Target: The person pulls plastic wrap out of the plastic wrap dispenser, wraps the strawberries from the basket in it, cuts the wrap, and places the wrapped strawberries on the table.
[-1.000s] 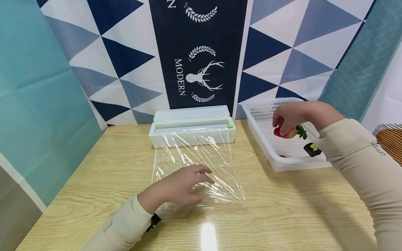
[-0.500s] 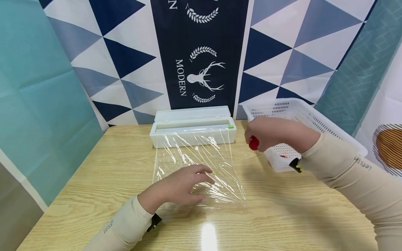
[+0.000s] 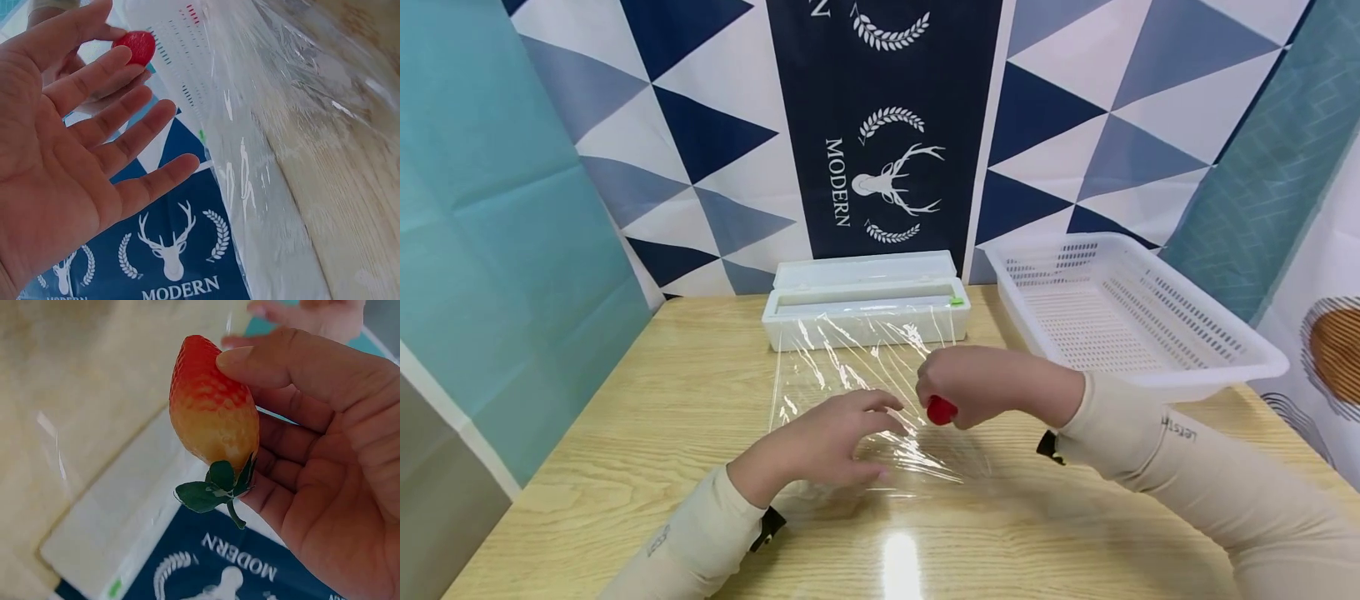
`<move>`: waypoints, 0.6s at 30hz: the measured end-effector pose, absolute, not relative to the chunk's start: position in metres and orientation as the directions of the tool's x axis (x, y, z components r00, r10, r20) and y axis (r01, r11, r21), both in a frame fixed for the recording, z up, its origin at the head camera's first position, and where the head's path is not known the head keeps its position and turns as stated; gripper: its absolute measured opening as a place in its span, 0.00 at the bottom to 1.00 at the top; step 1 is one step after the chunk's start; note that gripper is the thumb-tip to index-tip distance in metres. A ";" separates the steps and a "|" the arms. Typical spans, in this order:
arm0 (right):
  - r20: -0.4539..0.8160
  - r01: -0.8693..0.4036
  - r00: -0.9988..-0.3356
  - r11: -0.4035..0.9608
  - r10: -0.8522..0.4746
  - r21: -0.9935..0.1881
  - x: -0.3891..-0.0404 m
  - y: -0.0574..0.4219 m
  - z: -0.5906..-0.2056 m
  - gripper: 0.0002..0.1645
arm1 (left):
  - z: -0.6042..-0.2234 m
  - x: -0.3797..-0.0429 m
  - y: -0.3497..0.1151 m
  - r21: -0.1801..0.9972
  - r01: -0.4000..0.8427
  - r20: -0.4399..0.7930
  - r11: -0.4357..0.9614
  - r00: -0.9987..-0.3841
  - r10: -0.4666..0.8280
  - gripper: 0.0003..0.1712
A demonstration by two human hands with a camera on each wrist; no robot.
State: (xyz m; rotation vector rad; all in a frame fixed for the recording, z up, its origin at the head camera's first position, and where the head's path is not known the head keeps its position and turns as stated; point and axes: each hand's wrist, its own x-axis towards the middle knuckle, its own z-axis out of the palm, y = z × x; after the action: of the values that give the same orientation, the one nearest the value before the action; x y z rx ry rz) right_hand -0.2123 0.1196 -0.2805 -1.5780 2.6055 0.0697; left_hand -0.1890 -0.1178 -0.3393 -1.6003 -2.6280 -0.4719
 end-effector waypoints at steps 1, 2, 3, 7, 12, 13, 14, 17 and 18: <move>-0.101 -0.894 -0.445 0.448 -0.890 -0.013 -0.212 0.117 -0.284 0.12 | -0.340 -0.189 -0.118 0.230 0.870 0.179 0.436 -0.478 0.860 0.24; -0.097 -0.901 -0.430 0.434 -0.898 -0.016 -0.212 0.115 -0.289 0.12 | -0.341 -0.190 -0.118 0.210 0.869 0.179 0.448 -0.484 0.856 0.24; -0.093 -0.907 -0.417 0.421 -0.904 -0.024 -0.212 0.113 -0.293 0.12 | -0.341 -0.191 -0.118 0.184 0.869 0.183 0.459 -0.489 0.853 0.24; -0.068 -0.930 -0.363 0.366 -0.929 -0.041 -0.212 0.103 -0.305 0.10 | -0.343 -0.195 -0.122 0.094 0.857 0.199 0.506 -0.514 0.834 0.23; -0.040 -0.941 -0.331 0.333 -0.943 -0.063 -0.214 0.092 -0.318 0.07 | -0.344 -0.199 -0.127 0.077 0.831 0.191 0.550 -0.554 0.810 0.22; -0.033 -0.941 -0.329 0.331 -0.944 -0.067 -0.215 0.090 -0.321 0.07 | -0.345 -0.199 -0.127 0.076 0.825 0.183 0.559 -0.563 0.806 0.21; -0.029 -0.940 -0.332 0.333 -0.943 -0.072 -0.216 0.087 -0.324 0.06 | -0.345 -0.200 -0.128 0.074 0.819 0.172 0.570 -0.573 0.801 0.21; -0.023 -0.933 -0.341 0.341 -0.940 -0.112 -0.218 0.080 -0.331 0.06 | -0.346 -0.201 -0.129 0.063 0.798 0.132 0.600 -0.602 0.787 0.21; -0.023 -0.932 -0.343 0.343 -0.939 -0.121 -0.219 0.078 -0.333 0.06 | -0.346 -0.202 -0.130 0.059 0.792 0.121 0.607 -0.610 0.783 0.21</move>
State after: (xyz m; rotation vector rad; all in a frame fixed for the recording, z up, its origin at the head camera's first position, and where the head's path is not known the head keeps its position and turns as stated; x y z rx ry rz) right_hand -0.2188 0.0778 -0.3332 -1.7470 2.5011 -0.1317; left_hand -0.2018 -0.1298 -0.3462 -1.3465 -2.7413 -0.1630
